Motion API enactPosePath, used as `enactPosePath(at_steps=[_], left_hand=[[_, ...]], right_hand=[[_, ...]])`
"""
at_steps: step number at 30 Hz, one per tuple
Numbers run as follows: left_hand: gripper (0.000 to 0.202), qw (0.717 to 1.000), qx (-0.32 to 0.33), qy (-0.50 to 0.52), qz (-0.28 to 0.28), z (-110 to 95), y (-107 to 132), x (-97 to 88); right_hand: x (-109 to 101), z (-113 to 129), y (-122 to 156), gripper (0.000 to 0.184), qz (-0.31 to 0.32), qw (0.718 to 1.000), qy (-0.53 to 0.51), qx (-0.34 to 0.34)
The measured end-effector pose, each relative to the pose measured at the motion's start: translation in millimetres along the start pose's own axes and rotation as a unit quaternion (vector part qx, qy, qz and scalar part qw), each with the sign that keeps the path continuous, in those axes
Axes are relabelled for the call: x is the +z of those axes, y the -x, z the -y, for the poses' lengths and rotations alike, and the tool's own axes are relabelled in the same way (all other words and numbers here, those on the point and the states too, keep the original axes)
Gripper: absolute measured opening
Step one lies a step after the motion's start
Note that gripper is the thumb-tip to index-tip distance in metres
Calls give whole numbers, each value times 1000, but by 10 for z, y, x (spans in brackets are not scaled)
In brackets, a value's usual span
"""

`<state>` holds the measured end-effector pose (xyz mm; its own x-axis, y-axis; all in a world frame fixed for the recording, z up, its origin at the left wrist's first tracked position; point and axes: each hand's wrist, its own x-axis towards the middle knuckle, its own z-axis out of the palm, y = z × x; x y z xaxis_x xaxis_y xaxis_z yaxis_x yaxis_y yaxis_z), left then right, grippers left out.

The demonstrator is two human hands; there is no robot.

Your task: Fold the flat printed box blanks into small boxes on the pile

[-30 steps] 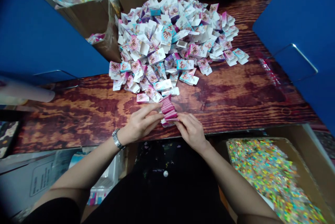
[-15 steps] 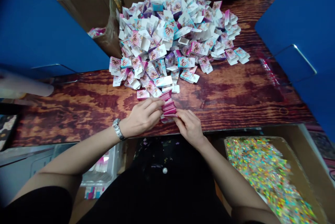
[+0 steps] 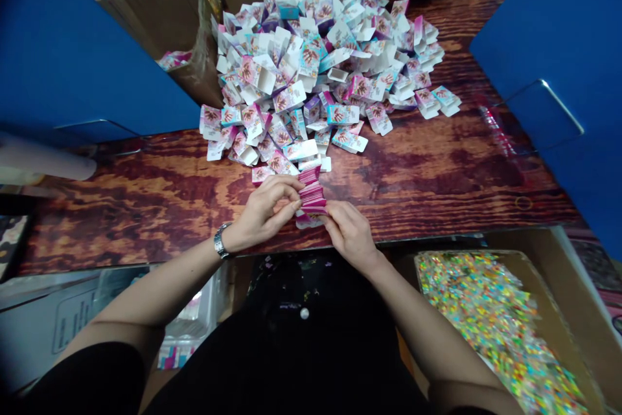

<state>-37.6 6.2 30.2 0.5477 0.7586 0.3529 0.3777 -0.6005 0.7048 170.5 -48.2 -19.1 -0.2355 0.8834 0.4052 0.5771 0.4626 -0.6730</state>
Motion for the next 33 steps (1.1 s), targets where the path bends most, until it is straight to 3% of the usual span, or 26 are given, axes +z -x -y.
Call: enactPosePath(at_steps=[7, 14, 19, 27, 33], left_hand=[[7, 996, -21, 73, 43, -34, 56, -29], [6, 996, 61, 65, 31, 116, 188, 102], [5, 992, 92, 75, 37, 232, 214, 112], [12, 988, 154, 12, 25, 307, 229, 104], [14, 983, 177, -43, -3, 338, 255, 156]], right_hand=[[18, 46, -17, 19, -6, 1000, 18, 12], [41, 52, 14, 15, -26, 998, 48, 8], [-5, 18, 18, 8, -28, 997, 44, 51], [86, -114, 123, 15, -21, 974, -124, 187], [317, -213, 170, 21, -107, 911, -326, 230]])
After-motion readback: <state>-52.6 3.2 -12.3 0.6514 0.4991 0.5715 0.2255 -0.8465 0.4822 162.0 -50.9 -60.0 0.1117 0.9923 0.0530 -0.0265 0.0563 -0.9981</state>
